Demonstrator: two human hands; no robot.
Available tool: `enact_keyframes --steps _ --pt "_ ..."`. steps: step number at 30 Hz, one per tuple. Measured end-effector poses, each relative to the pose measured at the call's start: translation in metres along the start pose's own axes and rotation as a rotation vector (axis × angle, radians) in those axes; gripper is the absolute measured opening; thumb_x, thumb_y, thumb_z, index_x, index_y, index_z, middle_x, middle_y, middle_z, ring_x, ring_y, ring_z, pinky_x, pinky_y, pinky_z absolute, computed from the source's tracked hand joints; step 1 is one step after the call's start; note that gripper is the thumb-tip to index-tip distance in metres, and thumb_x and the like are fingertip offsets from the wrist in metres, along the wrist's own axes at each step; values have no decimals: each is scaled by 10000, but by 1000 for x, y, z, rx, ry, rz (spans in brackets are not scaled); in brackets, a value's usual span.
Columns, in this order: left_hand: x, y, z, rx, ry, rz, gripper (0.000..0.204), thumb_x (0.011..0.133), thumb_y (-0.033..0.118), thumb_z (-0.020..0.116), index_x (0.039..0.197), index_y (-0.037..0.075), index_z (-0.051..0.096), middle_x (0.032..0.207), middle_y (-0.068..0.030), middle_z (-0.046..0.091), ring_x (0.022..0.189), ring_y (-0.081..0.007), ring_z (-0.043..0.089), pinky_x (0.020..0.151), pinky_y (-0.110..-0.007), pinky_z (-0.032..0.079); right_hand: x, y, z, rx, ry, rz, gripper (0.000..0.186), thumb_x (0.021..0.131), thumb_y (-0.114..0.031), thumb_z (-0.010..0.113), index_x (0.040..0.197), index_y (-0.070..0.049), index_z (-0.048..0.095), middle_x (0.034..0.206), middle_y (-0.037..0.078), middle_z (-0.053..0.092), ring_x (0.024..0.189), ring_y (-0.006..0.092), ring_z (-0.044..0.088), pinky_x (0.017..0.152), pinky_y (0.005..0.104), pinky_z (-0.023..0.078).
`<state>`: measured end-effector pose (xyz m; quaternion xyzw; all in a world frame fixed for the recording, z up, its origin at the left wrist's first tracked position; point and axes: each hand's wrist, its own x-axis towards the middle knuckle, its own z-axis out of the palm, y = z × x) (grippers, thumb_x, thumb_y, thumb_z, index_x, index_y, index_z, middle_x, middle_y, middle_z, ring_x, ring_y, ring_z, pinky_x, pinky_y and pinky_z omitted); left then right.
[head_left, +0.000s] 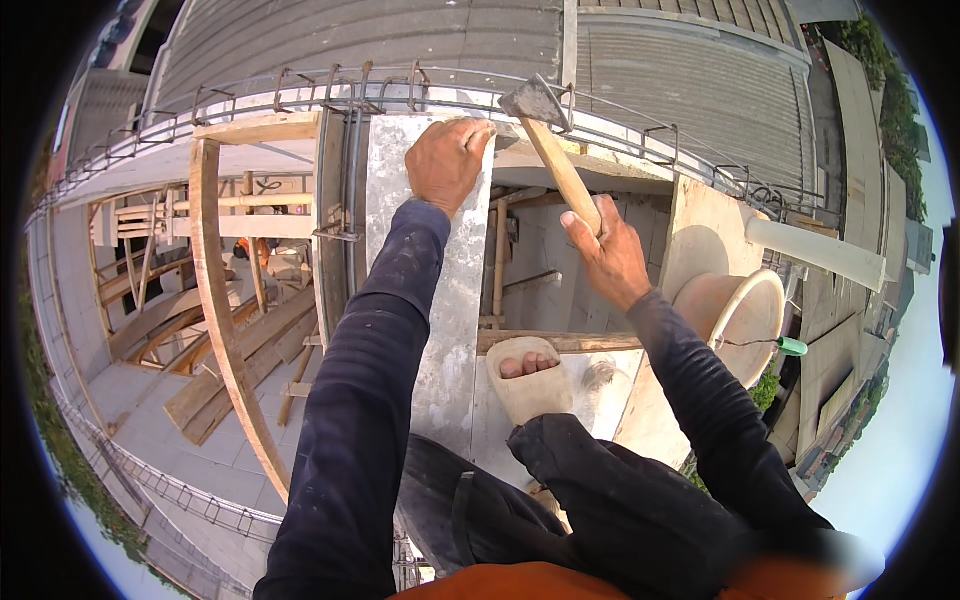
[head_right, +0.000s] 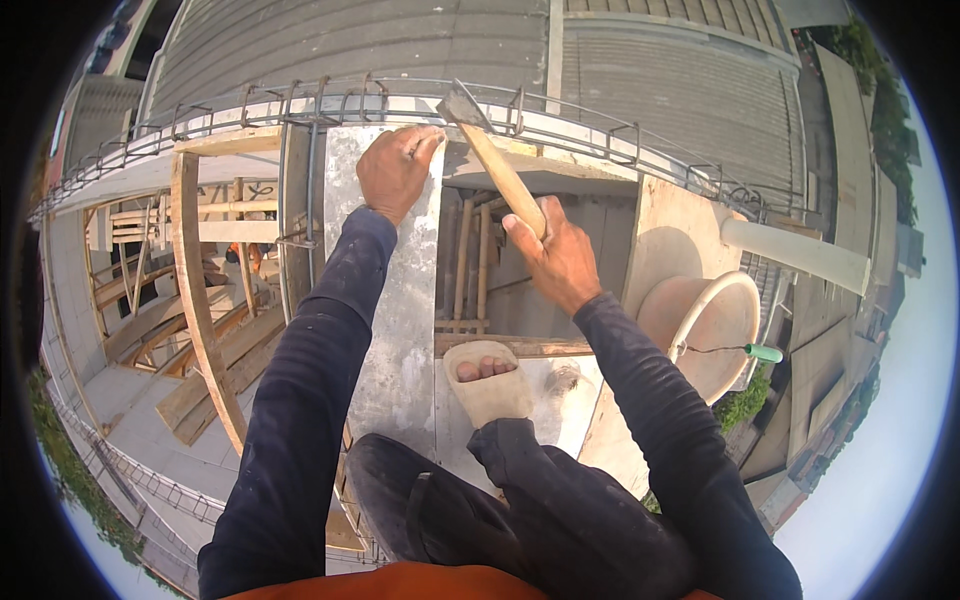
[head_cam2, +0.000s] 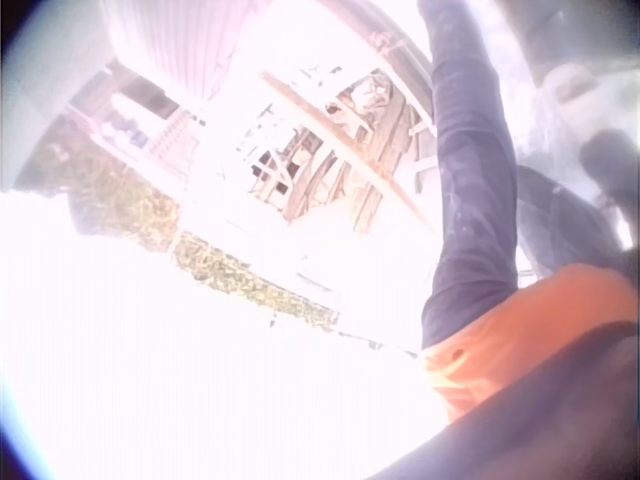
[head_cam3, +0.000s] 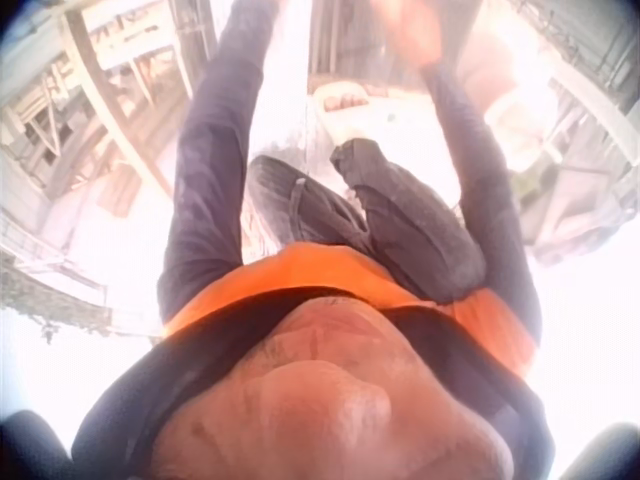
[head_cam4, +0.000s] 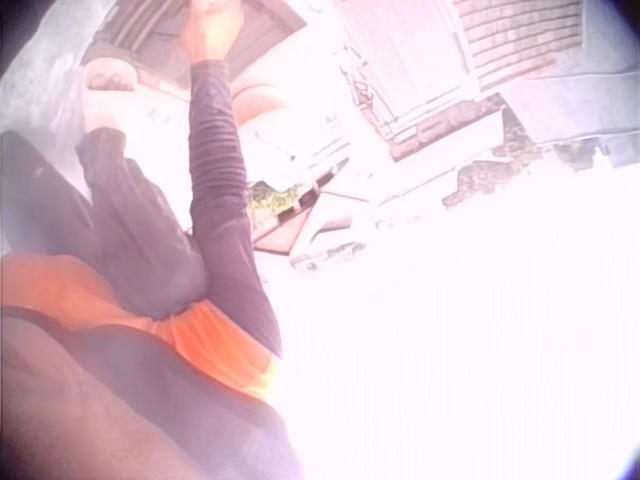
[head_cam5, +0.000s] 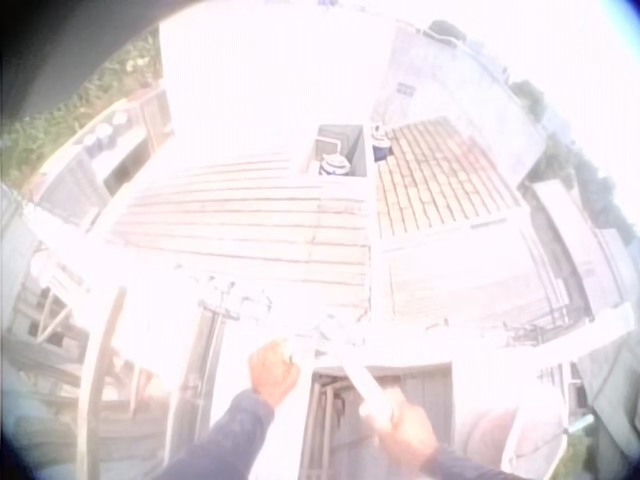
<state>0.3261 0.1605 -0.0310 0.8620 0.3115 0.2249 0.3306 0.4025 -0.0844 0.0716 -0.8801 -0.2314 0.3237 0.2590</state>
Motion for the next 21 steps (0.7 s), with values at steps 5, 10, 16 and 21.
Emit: enact_keyframes --steps 5,10,16,21 --pt "-6 -2 -22 35 -182 -12 335 959 352 762 1206 128 782 1059 -131 800 981 -319 754 864 -420 581 -1 4 -4 3 31 -16 652 1033 -658 593 1129 -14 575 786 226 676 776 439 706 741 506 542" --pt "-13 1 -47 148 -302 -54 353 939 402 803 1012 79 680 918 -151 763 864 -355 741 760 -479 546 -1 5 -10 -36 -12 11 644 1022 -662 601 1088 -22 571 779 226 663 778 439 700 748 507 539" --pt "0 3 -51 173 -447 -178 349 939 393 800 1033 73 697 930 -160 776 890 -372 749 786 -497 554 -2 -5 3 87 122 -248 620 1028 -641 617 1067 -24 568 783 217 674 764 439 694 735 501 542" --pt "6 9 -44 208 -437 -154 393 928 390 805 1114 53 724 988 -188 792 956 -393 761 842 -508 571 26 9 0 -171 -33 35 614 1017 -643 641 1080 -36 576 819 195 689 783 394 700 748 474 551"
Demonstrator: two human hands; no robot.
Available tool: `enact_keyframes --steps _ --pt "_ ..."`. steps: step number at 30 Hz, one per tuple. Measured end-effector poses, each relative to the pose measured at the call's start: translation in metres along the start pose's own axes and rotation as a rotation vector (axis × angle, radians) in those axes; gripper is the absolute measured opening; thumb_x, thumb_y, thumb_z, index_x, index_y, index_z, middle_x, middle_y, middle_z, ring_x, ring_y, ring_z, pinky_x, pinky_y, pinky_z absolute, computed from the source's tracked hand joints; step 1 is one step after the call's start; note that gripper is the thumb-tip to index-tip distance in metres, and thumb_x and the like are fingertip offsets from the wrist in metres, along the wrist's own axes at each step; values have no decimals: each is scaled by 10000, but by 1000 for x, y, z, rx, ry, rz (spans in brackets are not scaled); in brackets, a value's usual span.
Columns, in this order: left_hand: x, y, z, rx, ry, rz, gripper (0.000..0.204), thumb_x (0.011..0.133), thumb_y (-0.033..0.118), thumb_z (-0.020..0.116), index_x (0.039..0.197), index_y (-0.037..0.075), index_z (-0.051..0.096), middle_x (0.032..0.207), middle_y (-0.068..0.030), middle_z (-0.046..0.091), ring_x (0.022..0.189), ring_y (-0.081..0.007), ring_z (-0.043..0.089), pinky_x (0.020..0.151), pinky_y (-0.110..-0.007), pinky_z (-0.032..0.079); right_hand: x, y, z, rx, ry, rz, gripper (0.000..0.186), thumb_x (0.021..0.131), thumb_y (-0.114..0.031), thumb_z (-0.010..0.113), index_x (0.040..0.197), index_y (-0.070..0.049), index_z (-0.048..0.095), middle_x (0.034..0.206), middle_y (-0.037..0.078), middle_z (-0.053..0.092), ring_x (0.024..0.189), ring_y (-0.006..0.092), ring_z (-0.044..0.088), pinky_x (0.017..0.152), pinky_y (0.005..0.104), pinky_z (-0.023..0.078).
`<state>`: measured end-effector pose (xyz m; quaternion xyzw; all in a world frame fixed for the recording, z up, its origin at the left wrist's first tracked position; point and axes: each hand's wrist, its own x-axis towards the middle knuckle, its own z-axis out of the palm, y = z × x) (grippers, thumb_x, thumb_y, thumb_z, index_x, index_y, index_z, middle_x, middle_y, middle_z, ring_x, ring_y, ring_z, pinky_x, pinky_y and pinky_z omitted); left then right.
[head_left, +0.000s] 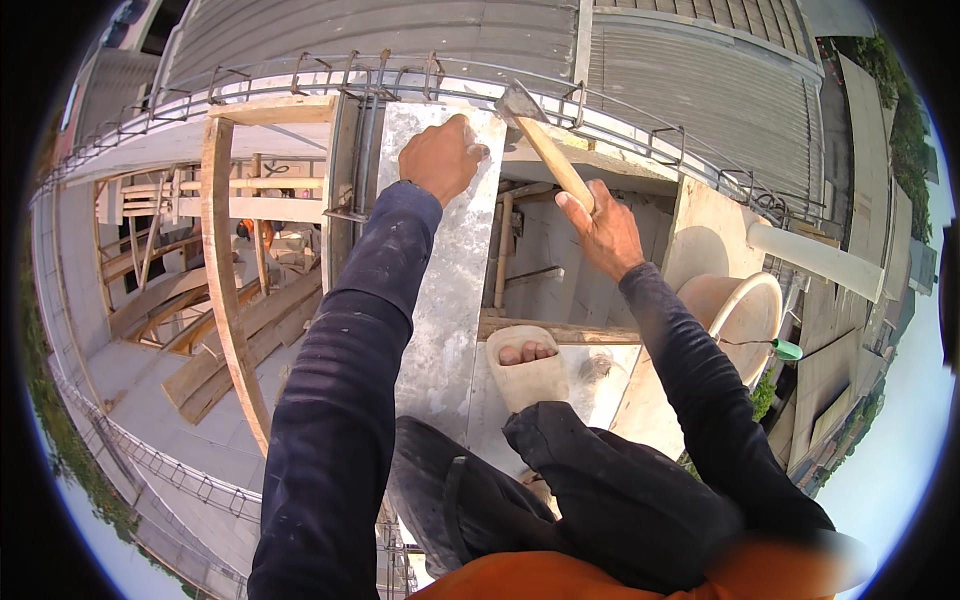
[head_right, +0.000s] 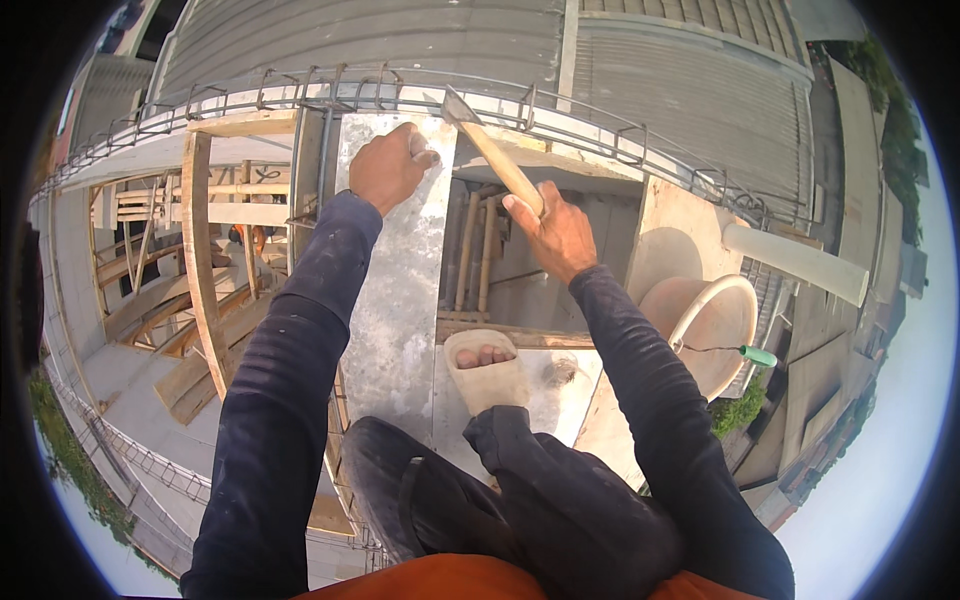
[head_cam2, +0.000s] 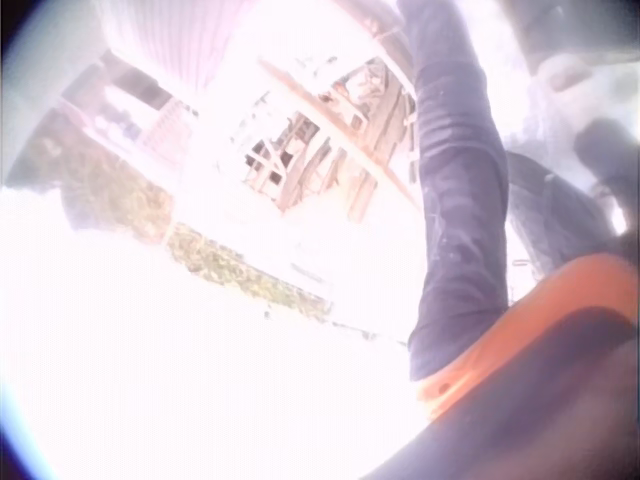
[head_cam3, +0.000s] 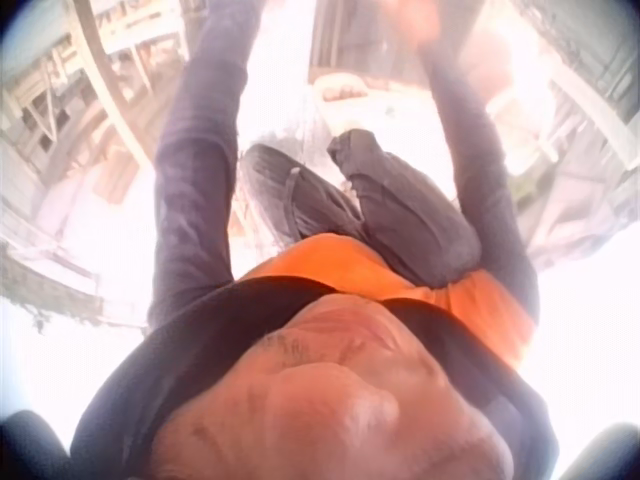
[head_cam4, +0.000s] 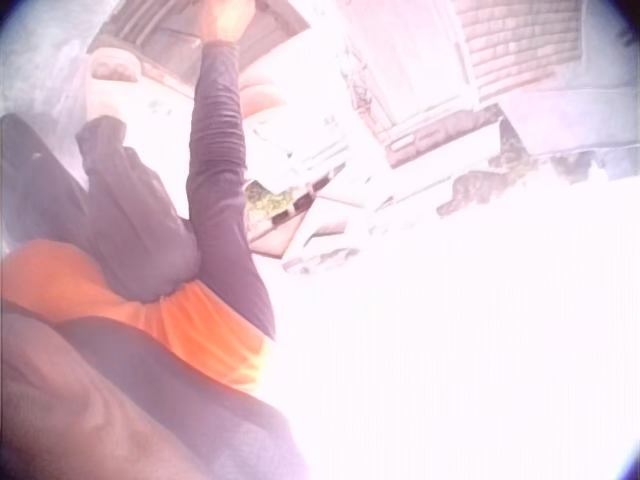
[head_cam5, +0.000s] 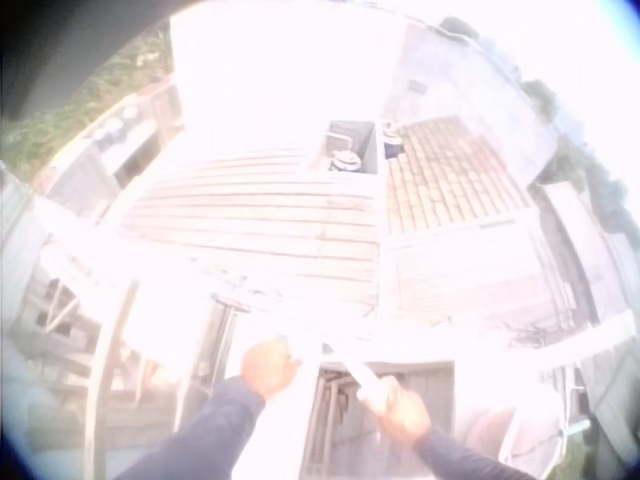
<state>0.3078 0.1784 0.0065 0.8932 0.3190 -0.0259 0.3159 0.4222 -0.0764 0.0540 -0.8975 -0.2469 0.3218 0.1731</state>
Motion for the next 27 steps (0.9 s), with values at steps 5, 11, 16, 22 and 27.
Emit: enact_keyframes --steps 5,11,16,22,27 --pt "0 -5 -6 38 -59 -42 433 919 401 811 1147 42 728 1004 -196 792 979 -400 760 862 -508 576 -23 -18 0 235 184 -256 646 1029 -667 609 1117 -28 589 796 235 716 794 420 739 739 523 556" --pt "4 -4 2 35 -31 -24 430 912 409 814 1153 61 739 1001 -190 794 981 -400 758 866 -506 580 -1 -1 9 -72 -133 50 634 1019 -662 620 1096 -33 586 860 227 714 839 407 727 751 490 560" --pt "2 -6 -1 61 -10 -44 414 911 417 813 1127 71 741 1009 -179 796 978 -394 759 871 -502 580 -26 -31 -2 171 150 -244 638 1024 -664 616 1097 -32 579 852 240 712 841 437 730 743 502 553" --pt "2 -1 -1 26 -68 -40 374 910 416 817 1056 80 740 990 -173 799 959 -374 764 871 -494 578 6 12 10 -150 4 -36 682 1032 -686 585 1073 -5 586 796 253 708 821 463 727 750 526 557" --pt "3 -6 -9 18 -64 -49 350 914 407 817 1027 84 743 965 -166 798 961 -368 764 868 -495 574 -12 -17 3 78 154 -194 706 1017 -703 594 1072 1 594 815 258 716 810 459 730 756 536 558"
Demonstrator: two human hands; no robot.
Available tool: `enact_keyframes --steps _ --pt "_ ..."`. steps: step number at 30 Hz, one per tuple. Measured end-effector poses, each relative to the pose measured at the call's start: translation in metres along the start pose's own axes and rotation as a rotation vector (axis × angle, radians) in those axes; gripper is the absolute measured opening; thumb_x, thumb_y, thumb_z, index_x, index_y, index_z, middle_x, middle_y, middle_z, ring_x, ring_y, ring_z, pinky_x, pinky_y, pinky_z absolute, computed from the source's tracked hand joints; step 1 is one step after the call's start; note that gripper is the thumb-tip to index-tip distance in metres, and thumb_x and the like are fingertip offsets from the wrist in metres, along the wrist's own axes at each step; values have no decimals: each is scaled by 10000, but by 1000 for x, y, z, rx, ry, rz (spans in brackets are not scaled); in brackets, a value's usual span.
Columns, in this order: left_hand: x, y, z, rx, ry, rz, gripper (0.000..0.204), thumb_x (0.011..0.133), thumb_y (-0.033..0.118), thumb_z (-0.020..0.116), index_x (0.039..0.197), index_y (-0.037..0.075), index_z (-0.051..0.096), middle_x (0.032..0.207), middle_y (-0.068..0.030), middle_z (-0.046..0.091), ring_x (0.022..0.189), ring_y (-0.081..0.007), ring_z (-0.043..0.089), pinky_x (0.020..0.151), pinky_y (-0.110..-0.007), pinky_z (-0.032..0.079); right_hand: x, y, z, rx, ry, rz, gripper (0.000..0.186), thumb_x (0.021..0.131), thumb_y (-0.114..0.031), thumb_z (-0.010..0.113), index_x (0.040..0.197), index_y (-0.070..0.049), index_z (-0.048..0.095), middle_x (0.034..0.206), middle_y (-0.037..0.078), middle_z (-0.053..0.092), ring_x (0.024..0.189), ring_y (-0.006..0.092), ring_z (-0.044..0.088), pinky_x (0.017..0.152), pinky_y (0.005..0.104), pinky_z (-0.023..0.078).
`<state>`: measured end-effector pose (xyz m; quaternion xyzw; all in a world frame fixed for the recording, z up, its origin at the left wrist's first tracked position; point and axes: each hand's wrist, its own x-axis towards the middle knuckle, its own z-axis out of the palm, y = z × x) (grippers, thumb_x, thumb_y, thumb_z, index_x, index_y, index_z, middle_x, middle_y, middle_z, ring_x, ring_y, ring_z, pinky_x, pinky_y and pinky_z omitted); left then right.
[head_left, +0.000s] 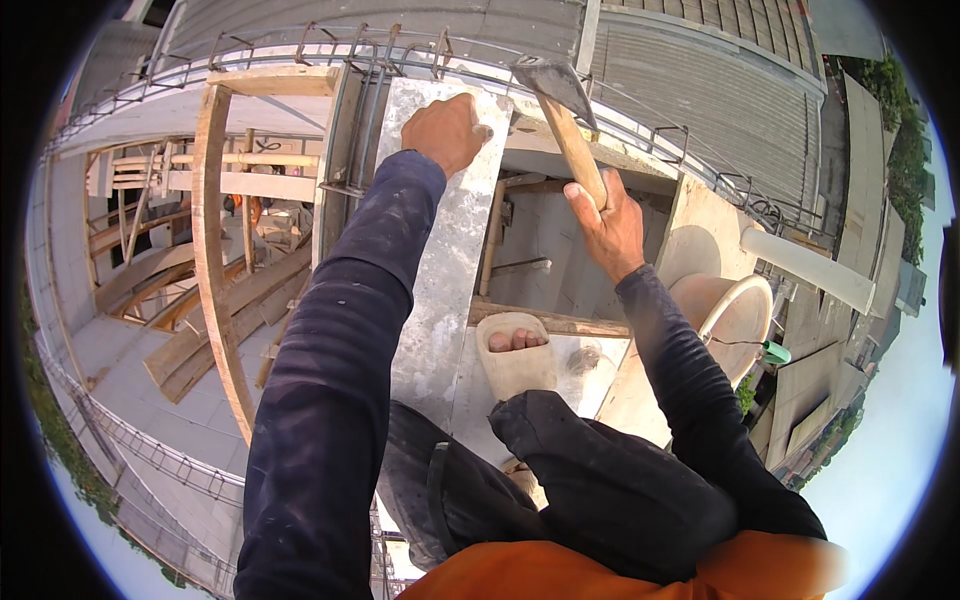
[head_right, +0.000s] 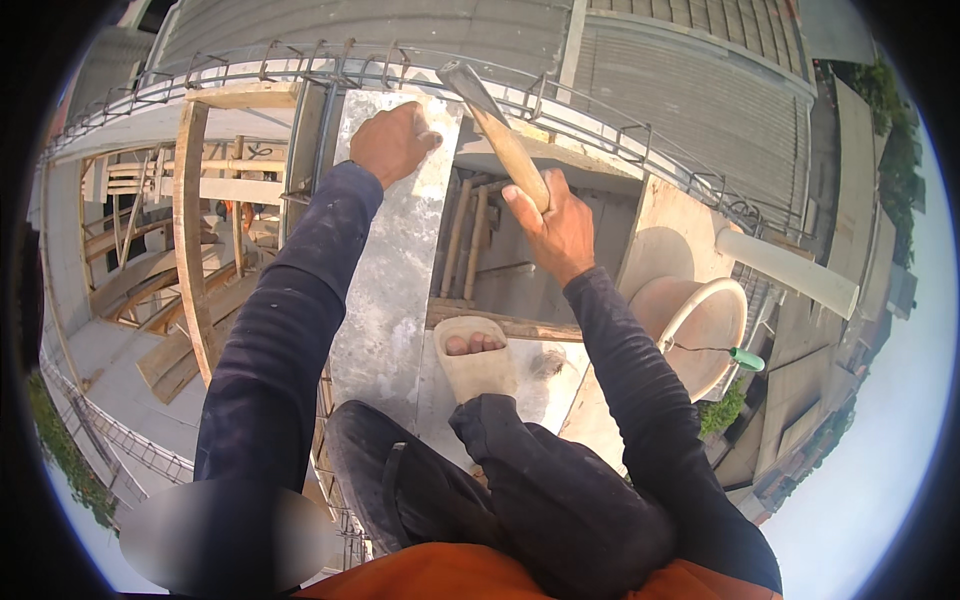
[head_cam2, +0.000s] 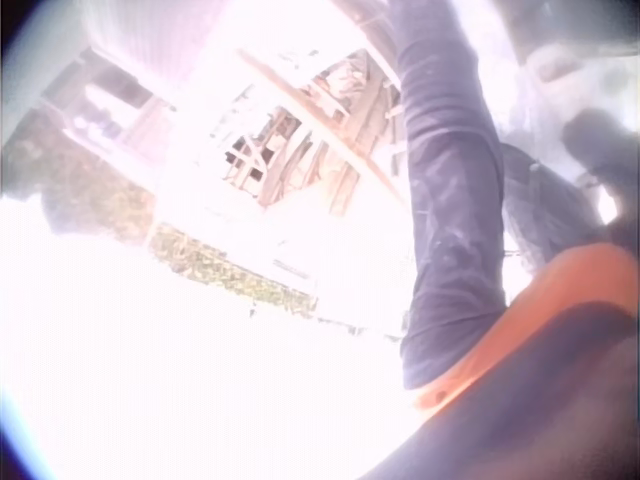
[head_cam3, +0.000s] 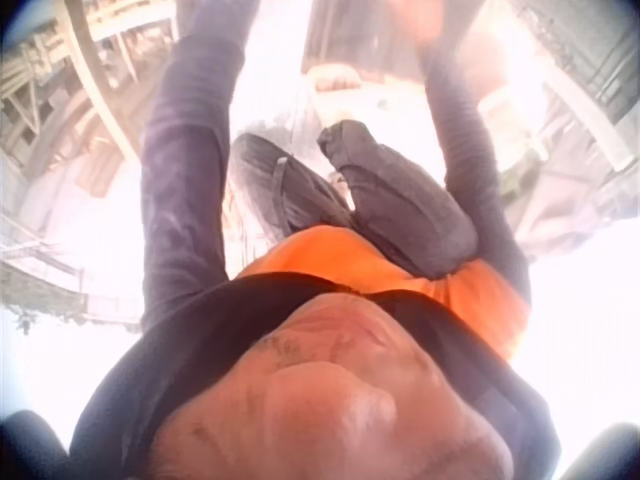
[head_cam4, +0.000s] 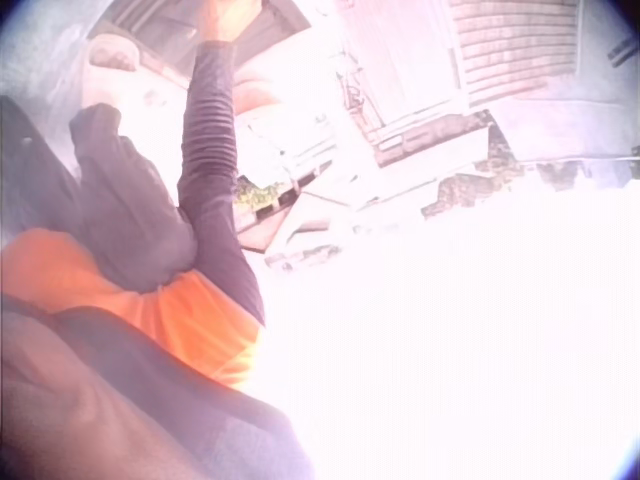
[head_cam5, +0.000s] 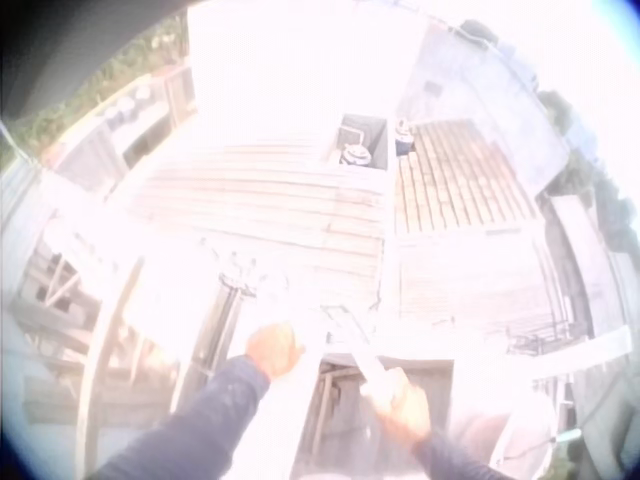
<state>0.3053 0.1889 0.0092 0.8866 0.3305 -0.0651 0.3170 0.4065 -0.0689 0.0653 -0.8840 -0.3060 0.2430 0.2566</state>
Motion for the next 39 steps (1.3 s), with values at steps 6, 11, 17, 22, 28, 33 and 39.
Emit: enact_keyframes --steps 6,11,17,22,28,33,39 --pt "4 7 5 5 18 27 375 915 428 823 1034 83 740 957 -161 796 947 -368 764 866 -491 576 11 37 7 -192 -203 193 706 1028 -704 578 1119 -4 619 871 265 740 873 460 755 785 538 571" --pt "3 1 4 3 -1 13 402 916 427 828 1047 68 705 958 -164 791 945 -371 766 852 -493 579 11 27 9 -120 -184 170 711 1015 -704 595 1094 1 645 831 240 719 835 433 742 786 530 563" --pt "-55 14 25 -215 70 184 415 921 175 722 1253 17 529 897 -249 709 903 -446 701 824 -546 539 -8 -25 21 262 -197 189 400 1000 -385 753 1180 -28 746 903 70 733 808 188 668 787 359 555" --pt "-107 15 38 -593 22 232 506 937 114 654 1373 -27 441 1038 -332 701 1005 -523 685 901 -580 528 -20 -51 31 548 -186 172 288 967 -146 793 1236 -47 771 848 -23 698 708 58 600 637 260 504" --pt "-130 9 19 -413 -57 274 536 927 85 644 1404 -58 446 925 -296 719 927 -482 713 854 -558 542 -22 -68 41 505 -196 219 210 956 -136 790 1119 -7 763 787 -15 683 629 53 594 564 251 479" --pt "-145 12 28 -479 -79 244 537 903 122 676 1380 -52 500 890 -264 711 883 -475 708 826 -557 543 -29 -63 51 448 -199 223 168 946 -136 771 1020 11 738 788 4 688 635 72 617 565 263 489" --pt "-163 9 56 -661 -72 143 610 854 158 764 1382 -29 521 893 -250 710 873 -471 708 811 -550 554 -34 -60 48 264 -341 292 143 961 -118 719 962 25 721 773 33 689 611 99 627 536 281 488"
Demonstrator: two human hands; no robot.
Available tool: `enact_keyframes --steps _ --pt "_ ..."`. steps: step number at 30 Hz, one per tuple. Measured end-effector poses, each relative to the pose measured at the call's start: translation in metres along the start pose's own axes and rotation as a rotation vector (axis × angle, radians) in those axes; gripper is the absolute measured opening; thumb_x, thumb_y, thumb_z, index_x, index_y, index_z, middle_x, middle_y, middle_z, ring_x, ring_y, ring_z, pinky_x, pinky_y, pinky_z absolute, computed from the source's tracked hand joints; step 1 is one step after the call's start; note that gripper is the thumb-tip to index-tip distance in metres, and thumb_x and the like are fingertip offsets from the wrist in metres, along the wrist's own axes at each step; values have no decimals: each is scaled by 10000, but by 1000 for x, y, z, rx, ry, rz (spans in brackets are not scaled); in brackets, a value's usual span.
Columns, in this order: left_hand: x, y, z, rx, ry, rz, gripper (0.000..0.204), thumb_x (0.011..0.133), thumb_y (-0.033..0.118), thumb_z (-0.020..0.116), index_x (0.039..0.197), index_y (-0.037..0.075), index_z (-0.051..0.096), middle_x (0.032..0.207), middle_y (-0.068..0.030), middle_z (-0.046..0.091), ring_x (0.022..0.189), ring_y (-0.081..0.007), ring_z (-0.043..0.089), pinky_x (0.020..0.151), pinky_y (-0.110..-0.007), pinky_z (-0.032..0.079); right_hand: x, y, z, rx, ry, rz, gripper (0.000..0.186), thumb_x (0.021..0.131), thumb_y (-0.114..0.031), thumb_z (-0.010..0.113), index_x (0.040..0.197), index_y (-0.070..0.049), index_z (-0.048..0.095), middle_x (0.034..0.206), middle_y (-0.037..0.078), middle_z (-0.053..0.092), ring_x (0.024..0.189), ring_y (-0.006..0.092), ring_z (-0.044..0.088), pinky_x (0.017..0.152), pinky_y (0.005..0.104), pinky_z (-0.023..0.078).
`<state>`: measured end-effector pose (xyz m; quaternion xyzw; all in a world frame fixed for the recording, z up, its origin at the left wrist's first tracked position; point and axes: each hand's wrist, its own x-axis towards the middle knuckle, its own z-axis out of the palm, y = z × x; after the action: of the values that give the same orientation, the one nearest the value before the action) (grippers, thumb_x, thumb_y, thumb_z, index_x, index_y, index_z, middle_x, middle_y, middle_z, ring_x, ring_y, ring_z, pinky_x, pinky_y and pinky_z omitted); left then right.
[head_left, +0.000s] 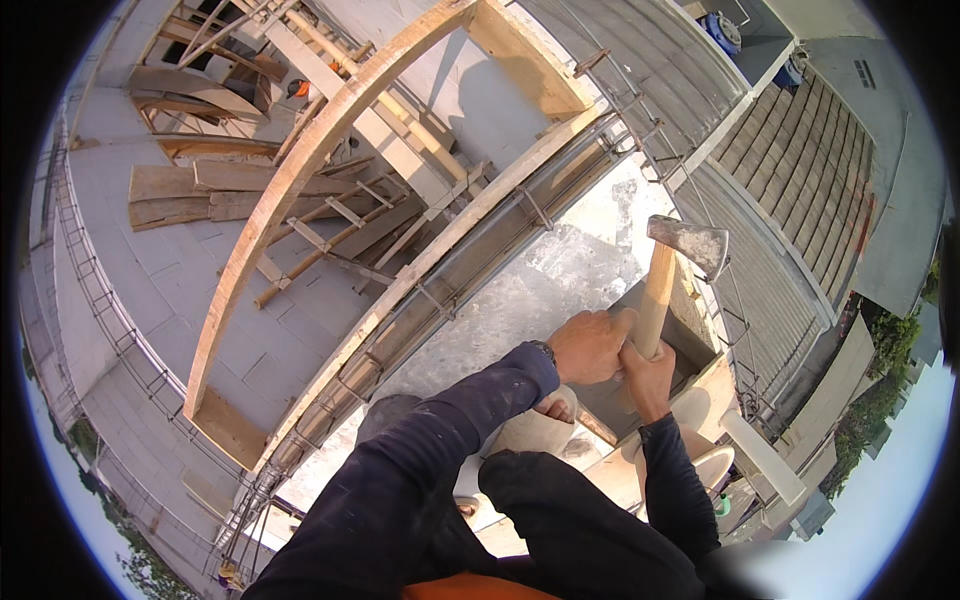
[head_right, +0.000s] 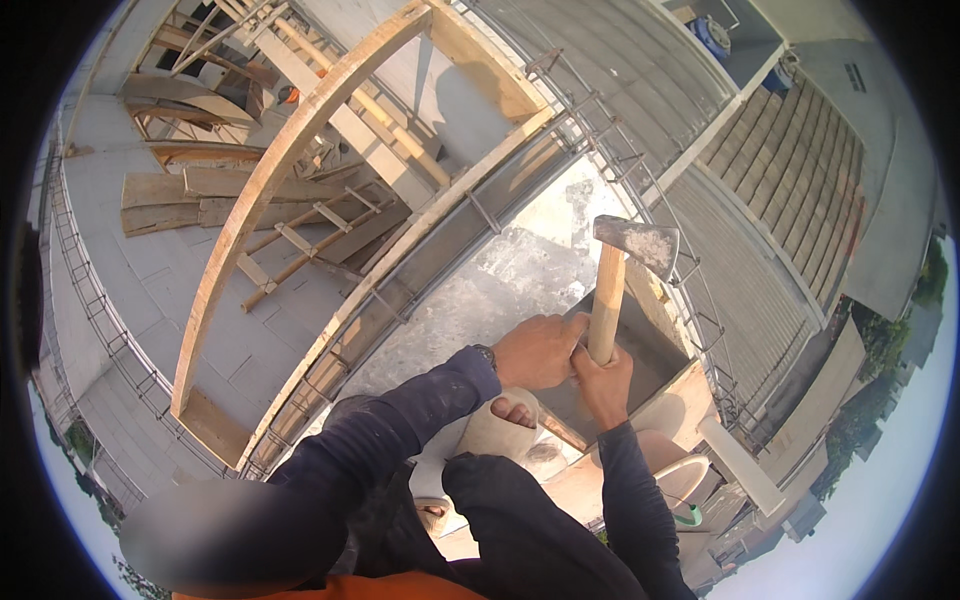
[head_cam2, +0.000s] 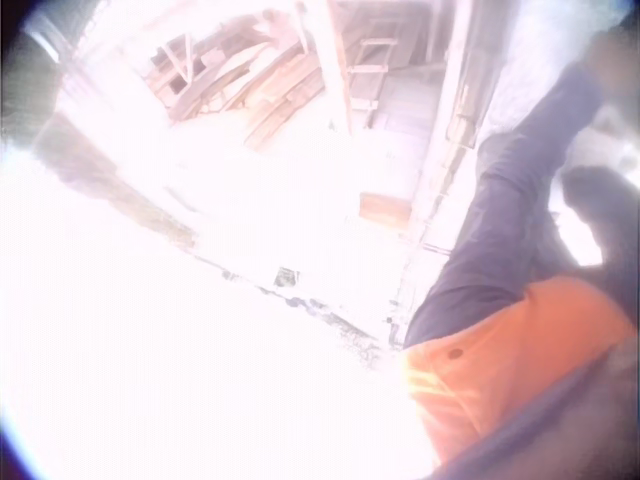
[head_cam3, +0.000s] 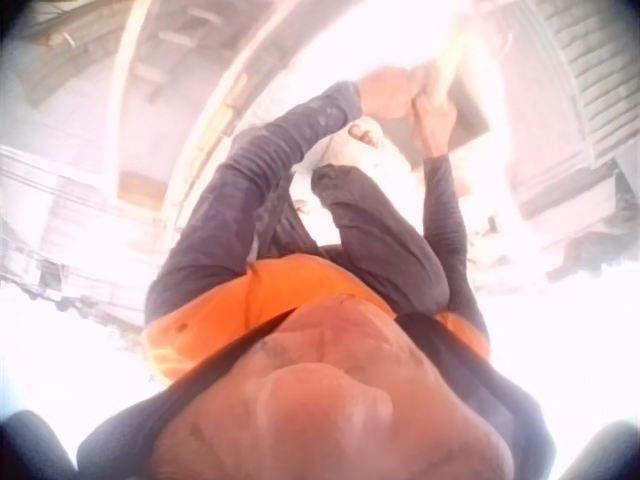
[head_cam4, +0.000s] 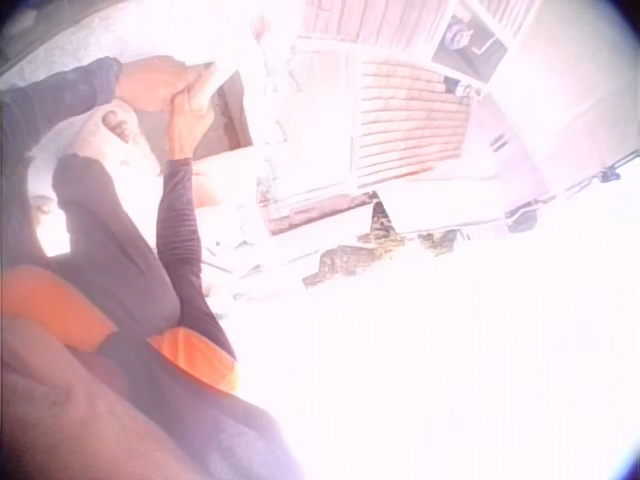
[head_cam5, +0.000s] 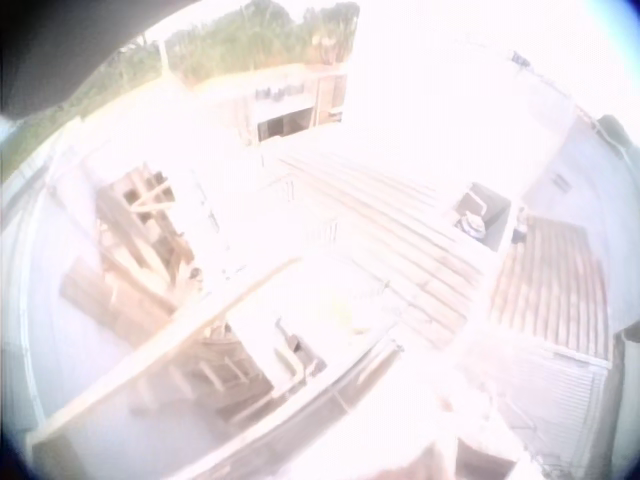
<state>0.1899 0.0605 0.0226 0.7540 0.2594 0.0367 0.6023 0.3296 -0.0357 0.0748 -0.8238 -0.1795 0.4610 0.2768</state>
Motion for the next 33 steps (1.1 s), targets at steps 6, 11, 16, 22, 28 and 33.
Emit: enact_keyframes --steps 6,11,16,22,28,33 --pt "-16 2 29 -164 172 57 691 809 160 819 1402 -27 518 916 -234 715 908 -441 710 860 -515 557 -16 -3 -9 45 -51 76 128 954 -91 696 911 29 712 732 64 693 552 145 641 515 292 501" --pt "-28 6 29 -848 89 -43 500 904 158 790 1328 -48 625 989 -175 767 927 -292 746 844 -396 579 -35 -4 -35 207 -45 188 112 940 -111 670 973 -4 667 672 90 653 495 177 609 469 299 536" --pt "-37 1 60 -1433 -11 -198 389 1016 255 771 1274 -33 722 1069 -82 786 921 -129 720 798 -295 581 -53 -15 -45 212 -68 209 138 916 -125 691 971 -2 658 671 93 652 486 178 608 462 315 537" --pt "-45 7 66 -1563 24 -335 310 1053 258 742 1221 -1 724 1092 -66 778 945 -119 715 833 -292 581 -52 -22 -40 91 -98 209 144 923 -119 704 986 3 661 691 97 663 477 178 602 459 312 528" --pt "-37 -14 -31 -407 735 42 134 982 126 742 1081 52 692 1152 -89 758 1112 -314 719 959 -421 551 -84 2 -30 68 88 191 173 955 -174 726 996 -36 631 675 65 634 489 171 598 472 315 518" --pt "-11 -32 -108 158 881 158 194 949 90 737 1127 99 660 1324 -67 721 1338 -250 622 1101 -488 394 -85 108 -61 123 -5 485 300 981 -322 759 985 -61 612 658 40 589 469 162 552 466 349 508"
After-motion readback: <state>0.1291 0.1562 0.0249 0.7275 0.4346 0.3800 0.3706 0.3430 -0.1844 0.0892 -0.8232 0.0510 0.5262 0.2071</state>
